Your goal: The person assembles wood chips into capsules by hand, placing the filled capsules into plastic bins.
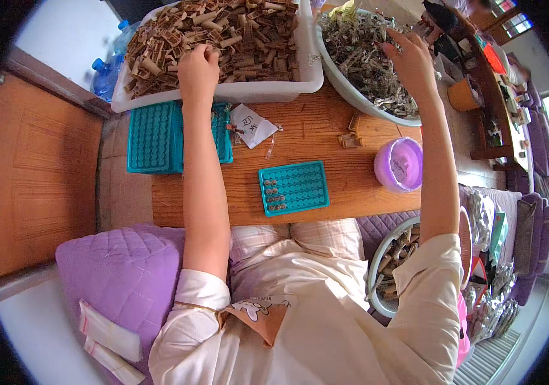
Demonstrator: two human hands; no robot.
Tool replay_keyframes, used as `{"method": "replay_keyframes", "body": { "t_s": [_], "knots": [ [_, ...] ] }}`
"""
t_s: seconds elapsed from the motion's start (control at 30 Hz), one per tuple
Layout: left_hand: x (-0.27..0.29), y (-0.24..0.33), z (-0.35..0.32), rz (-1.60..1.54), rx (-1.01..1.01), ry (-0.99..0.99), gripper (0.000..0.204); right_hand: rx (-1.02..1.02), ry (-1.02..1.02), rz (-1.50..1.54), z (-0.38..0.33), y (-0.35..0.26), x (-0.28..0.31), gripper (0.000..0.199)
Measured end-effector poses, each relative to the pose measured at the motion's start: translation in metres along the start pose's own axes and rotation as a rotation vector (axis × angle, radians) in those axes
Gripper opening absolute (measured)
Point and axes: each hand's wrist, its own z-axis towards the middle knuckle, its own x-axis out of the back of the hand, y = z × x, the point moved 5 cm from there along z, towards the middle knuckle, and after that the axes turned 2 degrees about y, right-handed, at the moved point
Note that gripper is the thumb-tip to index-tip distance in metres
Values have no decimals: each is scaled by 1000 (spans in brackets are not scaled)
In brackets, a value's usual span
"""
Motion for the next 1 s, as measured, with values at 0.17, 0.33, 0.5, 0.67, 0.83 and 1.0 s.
{"method": "replay_keyframes", "body": {
  "t_s": [0.17,0.33,0.5,0.67,0.83,1.0],
  "knots": [
    [10,-16,2,-406,345,21,28,136,-236,-82,16,14,-37,22],
    [-1,-29,1,-1076,369,104,28,-154,-149,416,37,76,-12,20],
    [20,-2,-16,-1069,330,158,45,-397,38,966,48,72,40,21],
    [39,48,-43,-1235,239,-120,46,-412,9,1203,28,43,68,21],
    [55,68,-93,-1379,340,-210,41,-301,-229,800,-41,-72,61,14],
    [62,82,-137,-1433,419,-212,28,-74,-343,701,-97,-151,65,22]
  ]
}}
